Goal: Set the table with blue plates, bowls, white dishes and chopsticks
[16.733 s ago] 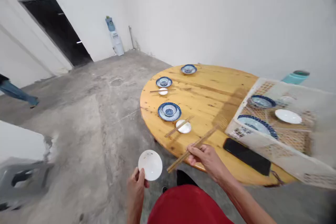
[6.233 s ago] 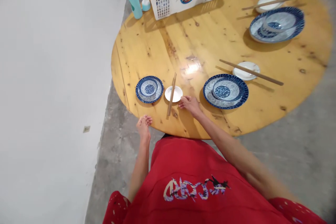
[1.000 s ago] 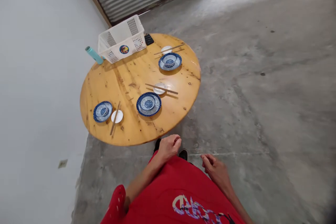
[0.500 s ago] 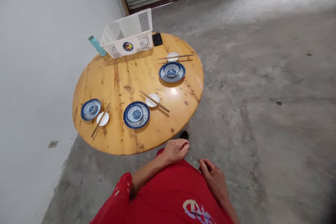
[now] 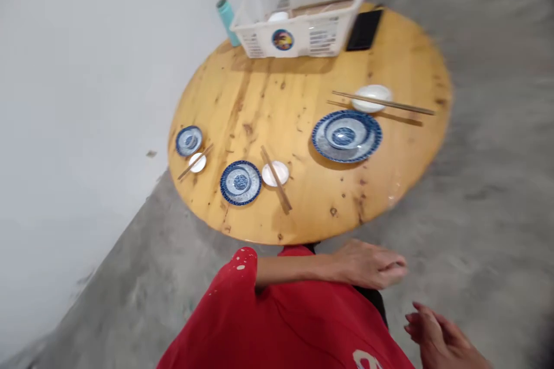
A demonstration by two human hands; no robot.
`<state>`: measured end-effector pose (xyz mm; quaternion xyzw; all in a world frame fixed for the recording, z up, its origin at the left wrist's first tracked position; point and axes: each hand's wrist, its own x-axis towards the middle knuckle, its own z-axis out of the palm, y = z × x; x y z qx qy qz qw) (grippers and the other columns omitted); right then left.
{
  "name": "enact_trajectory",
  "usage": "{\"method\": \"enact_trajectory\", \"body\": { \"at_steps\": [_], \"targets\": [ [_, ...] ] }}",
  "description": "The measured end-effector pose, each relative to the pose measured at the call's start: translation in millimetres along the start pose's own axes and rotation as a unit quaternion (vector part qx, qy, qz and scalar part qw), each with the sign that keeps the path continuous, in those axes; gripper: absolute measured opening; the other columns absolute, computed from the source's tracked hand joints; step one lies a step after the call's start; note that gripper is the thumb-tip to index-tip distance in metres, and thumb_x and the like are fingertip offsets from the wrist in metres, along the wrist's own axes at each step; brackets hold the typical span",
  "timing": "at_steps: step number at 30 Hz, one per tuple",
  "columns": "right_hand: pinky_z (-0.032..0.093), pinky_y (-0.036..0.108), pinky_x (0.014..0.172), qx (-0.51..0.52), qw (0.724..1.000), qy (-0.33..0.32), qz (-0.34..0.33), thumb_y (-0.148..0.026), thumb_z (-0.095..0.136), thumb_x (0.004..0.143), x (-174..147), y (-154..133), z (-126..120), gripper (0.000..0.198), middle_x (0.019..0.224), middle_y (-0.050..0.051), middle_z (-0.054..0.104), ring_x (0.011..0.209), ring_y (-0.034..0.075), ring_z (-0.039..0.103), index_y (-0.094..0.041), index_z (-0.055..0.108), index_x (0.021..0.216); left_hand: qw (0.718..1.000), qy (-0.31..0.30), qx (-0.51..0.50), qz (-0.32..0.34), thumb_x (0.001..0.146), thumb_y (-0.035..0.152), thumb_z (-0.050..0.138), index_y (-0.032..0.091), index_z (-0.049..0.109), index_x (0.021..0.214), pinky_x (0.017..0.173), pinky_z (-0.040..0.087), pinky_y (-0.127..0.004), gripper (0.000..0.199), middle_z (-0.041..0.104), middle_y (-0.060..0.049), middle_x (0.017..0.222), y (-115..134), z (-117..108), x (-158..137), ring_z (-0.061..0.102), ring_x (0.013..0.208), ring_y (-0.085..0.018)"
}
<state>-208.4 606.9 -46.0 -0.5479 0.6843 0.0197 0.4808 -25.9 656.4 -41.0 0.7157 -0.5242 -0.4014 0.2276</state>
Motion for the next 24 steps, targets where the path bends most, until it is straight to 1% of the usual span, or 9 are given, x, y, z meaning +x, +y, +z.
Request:
{"method": "enact_trajectory", "body": {
  "at_steps": [2,4,6,9,12,15,18,21,24],
  "targets": [
    [0.053,0.039,0.073,-0.042,0.997,-0.063,-0.022,-0.062,0.054,0.064,23,-17,-5,0.051,0.077,0.009,0.072,0.075,0.030,0.070,-0.021,0.068,0.091,0.999,0.020,-0.006,-0.024,0.103,0.035,0.044,0.026,0.067,0.115,0.089,0.053,-0.026,0.028,0.075,0.001,0.123,4,2,17,0.069,0.116,-0.017],
    [0.052,0.040,0.069,-0.090,0.986,-0.129,-0.055,-0.068,0.053,0.060,48,-33,-10,0.056,0.075,0.009,0.073,0.074,0.031,0.069,-0.022,0.068,0.088,0.997,0.050,-0.011,-0.051,0.103,0.034,0.044,0.025,0.067,0.115,0.088,0.053,-0.025,0.028,0.075,0.000,0.123,9,0,36,0.069,0.116,-0.018],
    [0.051,0.040,0.067,-0.125,0.973,-0.166,-0.102,-0.072,0.051,0.056,76,-47,-22,0.059,0.074,0.010,0.073,0.073,0.032,0.068,-0.023,0.068,0.084,0.994,0.082,-0.013,-0.071,0.103,0.033,0.043,0.024,0.068,0.114,0.089,0.053,-0.025,0.029,0.075,-0.001,0.122,20,-2,58,0.069,0.116,-0.018],
    [0.050,0.039,0.065,-0.133,0.962,-0.177,-0.158,-0.073,0.051,0.055,121,-65,-57,0.058,0.070,0.009,0.071,0.069,0.030,0.068,-0.023,0.068,0.079,0.986,0.133,-0.013,-0.096,0.103,0.032,0.042,0.022,0.069,0.113,0.090,0.052,-0.025,0.030,0.076,-0.002,0.120,48,-3,96,0.070,0.113,-0.018],
    [0.051,0.038,0.064,-0.096,0.968,-0.169,-0.162,-0.074,0.052,0.058,164,-85,-108,0.059,0.068,0.008,0.070,0.064,0.028,0.067,-0.022,0.068,0.082,0.979,0.168,-0.009,-0.112,0.102,0.031,0.043,0.021,0.070,0.116,0.089,0.054,-0.027,0.032,0.078,-0.004,0.115,83,4,141,0.073,0.107,-0.019],
    [0.052,0.036,0.063,-0.040,0.975,-0.142,-0.164,-0.074,0.055,0.058,202,-107,-159,0.062,0.068,0.007,0.069,0.062,0.025,0.066,-0.020,0.069,0.087,0.979,0.178,0.002,-0.099,0.100,0.029,0.044,0.021,0.072,0.116,0.088,0.055,-0.027,0.033,0.079,-0.004,0.113,113,16,186,0.073,0.103,-0.020],
    [0.052,0.034,0.061,0.015,0.979,-0.125,-0.161,-0.070,0.058,0.057,234,-130,-194,0.062,0.067,0.005,0.068,0.060,0.022,0.063,-0.018,0.069,0.090,0.979,0.189,0.014,-0.082,0.098,0.029,0.046,0.022,0.073,0.114,0.087,0.055,-0.025,0.032,0.079,-0.004,0.110,132,25,223,0.074,0.101,-0.019],
    [0.050,0.032,0.059,0.049,0.976,-0.131,-0.166,-0.068,0.060,0.057,262,-150,-204,0.062,0.067,0.005,0.068,0.058,0.021,0.062,-0.017,0.070,0.092,0.972,0.214,0.014,-0.097,0.097,0.027,0.048,0.020,0.075,0.111,0.085,0.055,-0.025,0.031,0.080,-0.005,0.103,142,24,250,0.074,0.095,-0.018],
    [0.047,0.030,0.055,0.088,0.960,-0.188,-0.186,-0.066,0.063,0.059,285,-166,-196,0.058,0.064,0.002,0.066,0.055,0.019,0.058,-0.017,0.069,0.090,0.959,0.255,0.004,-0.126,0.096,0.024,0.048,0.020,0.076,0.108,0.084,0.055,-0.024,0.031,0.080,-0.005,0.100,146,13,272,0.074,0.090,-0.017]
  ]
}}
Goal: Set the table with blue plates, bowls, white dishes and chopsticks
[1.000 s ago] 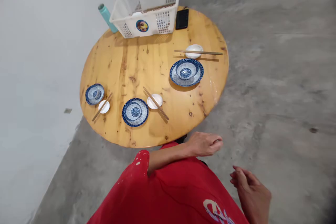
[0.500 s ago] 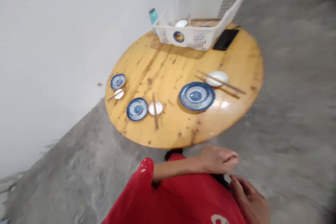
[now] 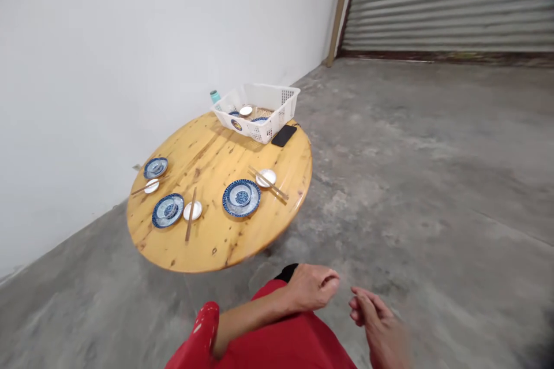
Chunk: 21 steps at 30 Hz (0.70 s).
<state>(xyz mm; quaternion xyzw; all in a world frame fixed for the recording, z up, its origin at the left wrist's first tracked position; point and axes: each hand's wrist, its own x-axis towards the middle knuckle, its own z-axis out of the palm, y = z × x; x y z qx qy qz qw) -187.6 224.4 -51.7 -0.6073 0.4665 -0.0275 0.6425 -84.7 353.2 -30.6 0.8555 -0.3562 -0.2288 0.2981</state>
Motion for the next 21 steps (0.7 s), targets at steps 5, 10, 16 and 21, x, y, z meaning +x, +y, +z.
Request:
{"method": "enact_trajectory", "body": {
  "at_steps": [5,10,16,21],
  "targets": [
    [0.042,0.029,0.050,-0.002,0.994,-0.102,-0.037,-0.069,0.065,0.064,54,-20,4,0.051,0.059,0.001,0.061,0.050,0.017,0.053,-0.019,0.064,0.077,0.999,0.032,-0.025,-0.035,0.095,0.021,0.047,0.020,0.076,0.103,0.081,0.054,-0.023,0.030,0.080,-0.004,0.097,10,-3,58,0.073,0.088,-0.016],
    [0.045,0.030,0.052,-0.071,0.992,-0.093,-0.036,-0.069,0.063,0.065,121,-78,-19,0.050,0.059,0.001,0.061,0.052,0.019,0.056,-0.021,0.064,0.075,0.996,0.035,-0.075,-0.041,0.095,0.023,0.047,0.021,0.075,0.100,0.080,0.053,-0.023,0.029,0.080,-0.003,0.094,21,-9,152,0.072,0.084,-0.015],
    [0.047,0.031,0.053,-0.112,0.993,-0.040,-0.009,-0.065,0.064,0.060,203,-143,-43,0.052,0.062,0.003,0.063,0.053,0.019,0.056,-0.018,0.068,0.084,0.989,0.057,-0.133,-0.043,0.095,0.026,0.049,0.021,0.074,0.109,0.084,0.054,-0.023,0.029,0.079,-0.002,0.095,34,-38,258,0.072,0.086,-0.015],
    [0.047,0.031,0.054,-0.106,0.992,-0.060,-0.004,-0.064,0.068,0.060,253,-177,-30,0.055,0.064,0.003,0.065,0.054,0.019,0.057,-0.017,0.069,0.088,0.980,0.105,-0.152,-0.078,0.095,0.024,0.048,0.019,0.075,0.108,0.084,0.055,-0.024,0.030,0.080,-0.003,0.096,23,-65,293,0.072,0.085,-0.015]
  ]
}}
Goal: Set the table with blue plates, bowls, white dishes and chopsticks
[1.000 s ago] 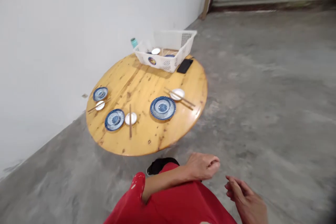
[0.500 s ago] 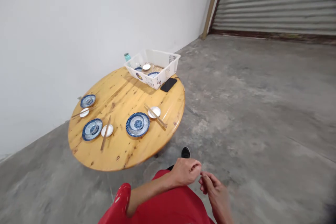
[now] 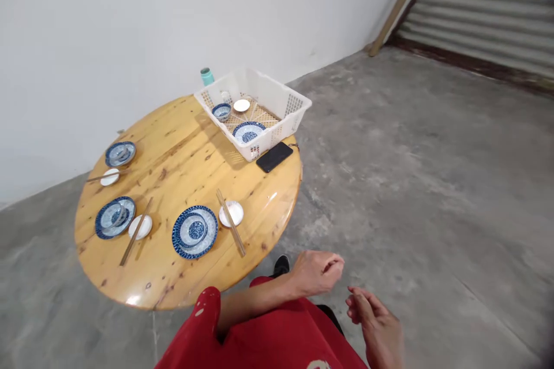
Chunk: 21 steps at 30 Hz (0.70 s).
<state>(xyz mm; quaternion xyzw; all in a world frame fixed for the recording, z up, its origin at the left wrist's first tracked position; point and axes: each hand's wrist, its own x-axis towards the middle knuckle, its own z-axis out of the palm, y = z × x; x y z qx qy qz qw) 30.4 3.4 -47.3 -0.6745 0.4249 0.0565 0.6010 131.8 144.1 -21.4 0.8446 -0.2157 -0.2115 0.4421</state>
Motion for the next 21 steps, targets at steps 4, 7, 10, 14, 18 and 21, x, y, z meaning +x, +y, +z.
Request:
{"method": "enact_trajectory", "body": {
  "at_steps": [4,7,10,14,18,21],
  "targets": [
    [0.045,0.029,0.052,-0.009,0.996,-0.086,-0.010,-0.064,0.070,0.059,30,-41,24,0.051,0.059,0.001,0.062,0.052,0.017,0.054,-0.018,0.070,0.081,0.996,0.069,-0.026,-0.048,0.095,0.024,0.047,0.019,0.074,0.108,0.084,0.055,-0.025,0.030,0.080,-0.003,0.095,-8,-26,6,0.073,0.087,-0.016],
    [0.044,0.029,0.050,-0.058,0.983,-0.164,-0.059,-0.066,0.067,0.062,52,-82,45,0.050,0.059,0.001,0.061,0.050,0.016,0.053,-0.019,0.070,0.078,0.983,0.146,-0.047,-0.099,0.097,0.027,0.046,0.020,0.073,0.108,0.083,0.056,-0.025,0.030,0.080,-0.003,0.095,-16,-47,7,0.073,0.085,-0.015],
    [0.044,0.029,0.050,-0.091,0.967,-0.214,-0.106,-0.067,0.065,0.064,79,-132,63,0.050,0.059,0.001,0.060,0.049,0.016,0.053,-0.019,0.070,0.077,0.958,0.239,-0.058,-0.147,0.098,0.029,0.045,0.021,0.073,0.108,0.082,0.057,-0.026,0.030,0.079,-0.003,0.095,-25,-68,11,0.074,0.085,-0.016],
    [0.046,0.028,0.051,-0.117,0.939,-0.258,-0.193,-0.063,0.067,0.070,123,-218,80,0.046,0.062,0.002,0.062,0.051,0.015,0.053,-0.018,0.071,0.081,0.911,0.366,-0.037,-0.185,0.097,0.029,0.047,0.021,0.071,0.108,0.083,0.058,-0.028,0.028,0.079,-0.004,0.093,-33,-105,24,0.074,0.084,-0.016],
    [0.049,0.028,0.054,-0.152,0.891,-0.276,-0.327,-0.059,0.067,0.078,178,-323,104,0.041,0.067,0.002,0.065,0.056,0.015,0.056,-0.019,0.072,0.086,0.851,0.489,0.037,-0.186,0.098,0.032,0.049,0.020,0.070,0.110,0.077,0.058,-0.028,0.027,0.078,-0.005,0.090,-25,-164,49,0.073,0.077,-0.016],
    [0.049,0.028,0.055,-0.190,0.832,-0.302,-0.425,-0.054,0.064,0.087,213,-402,132,0.037,0.070,0.004,0.067,0.056,0.015,0.059,-0.018,0.072,0.088,0.818,0.530,0.128,-0.184,0.099,0.032,0.051,0.020,0.070,0.113,0.077,0.057,-0.026,0.026,0.078,-0.003,0.089,-9,-224,86,0.073,0.076,-0.014]
  ]
}}
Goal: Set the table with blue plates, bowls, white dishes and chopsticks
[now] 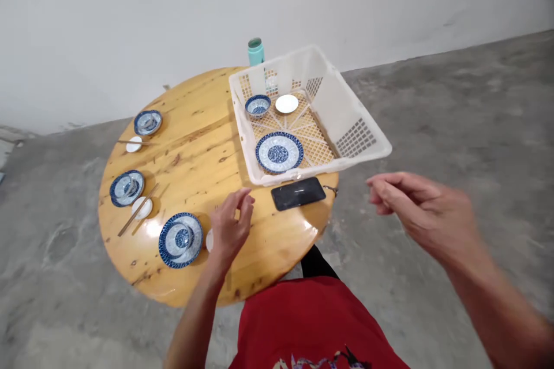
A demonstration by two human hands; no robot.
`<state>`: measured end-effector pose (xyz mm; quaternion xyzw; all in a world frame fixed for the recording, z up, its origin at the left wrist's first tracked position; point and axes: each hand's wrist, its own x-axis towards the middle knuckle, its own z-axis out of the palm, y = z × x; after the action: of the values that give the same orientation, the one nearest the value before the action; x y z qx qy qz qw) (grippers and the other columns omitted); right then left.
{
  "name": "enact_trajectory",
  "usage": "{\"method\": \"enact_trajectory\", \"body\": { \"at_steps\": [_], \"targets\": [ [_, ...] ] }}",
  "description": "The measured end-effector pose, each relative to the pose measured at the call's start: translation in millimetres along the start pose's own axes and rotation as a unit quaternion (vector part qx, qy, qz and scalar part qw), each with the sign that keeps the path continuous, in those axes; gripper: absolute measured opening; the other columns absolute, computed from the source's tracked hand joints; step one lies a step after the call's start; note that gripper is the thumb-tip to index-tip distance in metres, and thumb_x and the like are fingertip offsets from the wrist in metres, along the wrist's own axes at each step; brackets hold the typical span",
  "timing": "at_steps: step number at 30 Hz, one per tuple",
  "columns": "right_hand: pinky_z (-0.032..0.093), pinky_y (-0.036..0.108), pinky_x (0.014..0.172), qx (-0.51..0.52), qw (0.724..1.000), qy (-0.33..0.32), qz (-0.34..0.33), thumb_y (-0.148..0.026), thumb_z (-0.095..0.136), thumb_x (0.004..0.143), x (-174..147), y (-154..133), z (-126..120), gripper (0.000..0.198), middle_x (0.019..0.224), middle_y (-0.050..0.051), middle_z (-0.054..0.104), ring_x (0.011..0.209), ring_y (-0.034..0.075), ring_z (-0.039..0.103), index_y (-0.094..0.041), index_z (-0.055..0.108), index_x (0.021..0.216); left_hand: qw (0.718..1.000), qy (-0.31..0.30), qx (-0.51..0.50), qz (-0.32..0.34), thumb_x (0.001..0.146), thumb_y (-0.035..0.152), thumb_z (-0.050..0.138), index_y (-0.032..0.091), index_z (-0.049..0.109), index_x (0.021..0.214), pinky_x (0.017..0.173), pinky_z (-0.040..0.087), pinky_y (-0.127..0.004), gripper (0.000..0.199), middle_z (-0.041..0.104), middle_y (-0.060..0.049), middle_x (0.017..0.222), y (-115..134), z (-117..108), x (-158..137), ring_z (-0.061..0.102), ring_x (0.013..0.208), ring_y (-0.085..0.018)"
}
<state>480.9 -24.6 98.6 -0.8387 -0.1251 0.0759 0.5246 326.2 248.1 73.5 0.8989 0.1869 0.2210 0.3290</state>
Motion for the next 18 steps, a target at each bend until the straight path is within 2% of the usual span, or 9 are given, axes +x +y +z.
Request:
{"method": "enact_trajectory", "body": {
  "at_steps": [2,4,7,9,11,13,15,18],
  "targets": [
    [0.046,0.027,0.056,-0.047,0.995,-0.046,-0.072,-0.049,0.061,0.091,52,-13,-14,0.033,0.070,0.004,0.069,0.057,0.015,0.061,-0.018,0.072,0.087,0.998,-0.005,0.060,0.030,0.099,0.030,0.051,0.020,0.070,0.115,0.080,0.056,-0.025,0.026,0.078,-0.003,0.092,20,9,51,0.073,0.079,-0.014],
    [0.042,0.026,0.057,-0.086,0.983,-0.097,-0.129,-0.041,0.058,0.093,101,-24,-17,0.028,0.071,0.002,0.070,0.058,0.015,0.062,-0.019,0.072,0.083,0.989,-0.049,0.137,0.037,0.100,0.029,0.050,0.021,0.070,0.116,0.085,0.054,-0.026,0.027,0.078,-0.004,0.101,35,29,104,0.073,0.088,-0.016],
    [0.040,0.023,0.061,-0.178,0.953,-0.198,-0.142,-0.026,0.053,0.094,166,-28,5,0.024,0.074,0.001,0.072,0.063,0.014,0.064,-0.015,0.073,0.086,0.949,-0.163,0.269,-0.003,0.103,0.027,0.045,0.018,0.067,0.119,0.092,0.052,-0.030,0.028,0.075,-0.009,0.114,36,74,171,0.070,0.106,-0.022],
    [0.040,0.022,0.066,-0.269,0.912,-0.276,-0.137,-0.022,0.052,0.096,198,-21,32,0.025,0.088,0.006,0.076,0.077,0.016,0.068,-0.010,0.074,0.100,0.907,-0.239,0.344,-0.044,0.103,0.025,0.044,0.013,0.064,0.121,0.093,0.051,-0.032,0.029,0.071,-0.014,0.121,25,105,200,0.068,0.110,-0.025],
    [0.042,0.023,0.071,-0.329,0.875,-0.331,-0.131,-0.021,0.054,0.095,220,-9,62,0.026,0.096,0.013,0.077,0.088,0.020,0.069,-0.005,0.073,0.103,0.870,-0.292,0.391,-0.072,0.102,0.018,0.042,0.007,0.060,0.125,0.093,0.050,-0.032,0.031,0.066,-0.020,0.125,10,131,215,0.066,0.113,-0.027],
    [0.044,0.025,0.070,-0.347,0.856,-0.365,-0.114,-0.021,0.060,0.091,231,7,88,0.024,0.094,0.019,0.076,0.089,0.024,0.071,-0.001,0.073,0.095,0.847,-0.316,0.420,-0.083,0.099,0.009,0.039,0.002,0.056,0.128,0.094,0.048,-0.031,0.034,0.063,-0.024,0.127,-5,149,219,0.063,0.116,-0.027],
    [0.045,0.025,0.067,-0.347,0.848,-0.392,-0.085,-0.019,0.064,0.087,235,21,109,0.020,0.088,0.020,0.075,0.085,0.026,0.073,-0.002,0.074,0.086,0.838,-0.313,0.438,-0.086,0.096,0.004,0.036,-0.001,0.053,0.128,0.094,0.047,-0.030,0.037,0.061,-0.026,0.126,-16,158,220,0.060,0.119,-0.027],
    [0.046,0.025,0.062,-0.339,0.841,-0.421,-0.040,-0.017,0.066,0.084,238,35,128,0.015,0.074,0.015,0.073,0.075,0.024,0.073,-0.007,0.072,0.075,0.834,-0.313,0.443,-0.098,0.096,0.003,0.035,-0.003,0.054,0.127,0.096,0.046,-0.031,0.036,0.060,-0.028,0.124,-28,162,221,0.059,0.119,-0.027]
  ]
}}
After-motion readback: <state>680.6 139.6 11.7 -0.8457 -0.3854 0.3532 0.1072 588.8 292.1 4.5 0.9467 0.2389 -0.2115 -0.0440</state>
